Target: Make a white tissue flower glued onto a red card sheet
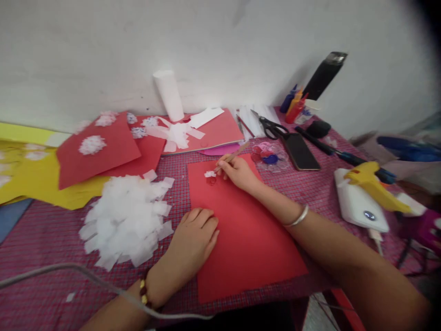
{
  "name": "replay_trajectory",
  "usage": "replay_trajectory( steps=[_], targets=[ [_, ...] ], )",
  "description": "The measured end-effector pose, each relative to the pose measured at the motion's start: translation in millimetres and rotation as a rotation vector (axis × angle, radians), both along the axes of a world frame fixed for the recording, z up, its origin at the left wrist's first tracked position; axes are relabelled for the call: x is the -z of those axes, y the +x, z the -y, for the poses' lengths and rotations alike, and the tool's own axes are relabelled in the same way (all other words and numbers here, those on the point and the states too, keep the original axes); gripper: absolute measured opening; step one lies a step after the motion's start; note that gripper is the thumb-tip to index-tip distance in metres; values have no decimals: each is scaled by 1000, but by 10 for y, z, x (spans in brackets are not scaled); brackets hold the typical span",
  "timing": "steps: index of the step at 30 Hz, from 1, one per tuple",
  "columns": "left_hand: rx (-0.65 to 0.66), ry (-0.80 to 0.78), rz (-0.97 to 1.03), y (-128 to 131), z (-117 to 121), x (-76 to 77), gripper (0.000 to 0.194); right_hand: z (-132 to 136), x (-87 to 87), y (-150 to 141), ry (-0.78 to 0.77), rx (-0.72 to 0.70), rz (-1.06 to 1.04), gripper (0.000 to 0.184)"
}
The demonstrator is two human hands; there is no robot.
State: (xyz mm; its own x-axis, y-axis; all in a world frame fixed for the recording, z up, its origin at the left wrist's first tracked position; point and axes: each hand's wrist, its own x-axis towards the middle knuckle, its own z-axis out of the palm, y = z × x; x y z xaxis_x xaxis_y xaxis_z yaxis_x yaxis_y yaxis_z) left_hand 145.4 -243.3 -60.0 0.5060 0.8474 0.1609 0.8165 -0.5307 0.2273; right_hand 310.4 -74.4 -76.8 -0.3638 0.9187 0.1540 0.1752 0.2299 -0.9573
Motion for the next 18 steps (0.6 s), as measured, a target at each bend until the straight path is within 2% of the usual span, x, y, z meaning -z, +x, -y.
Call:
replay_trajectory(
  steps=[4,7,12,15,18],
  targets=[
    [27,-46,-89,-16,33,-102,18,-19,-18,47,-136,140,-188,22],
    [51,-74,-132,-211,-17,-263,17,-20,-19,95,-237,187,-311,25],
    [-221,14,-314,-656,-328,-498,19,-20,-14,116,-253,145,-346,31],
    [-307,22,-388,-744,-543,-477,27,-26,-1,106,-240,115,-326,28],
    [-401,-18,-337,-745,-715,-374,30,-29,14,102,-224,96,-316,25]
  ],
)
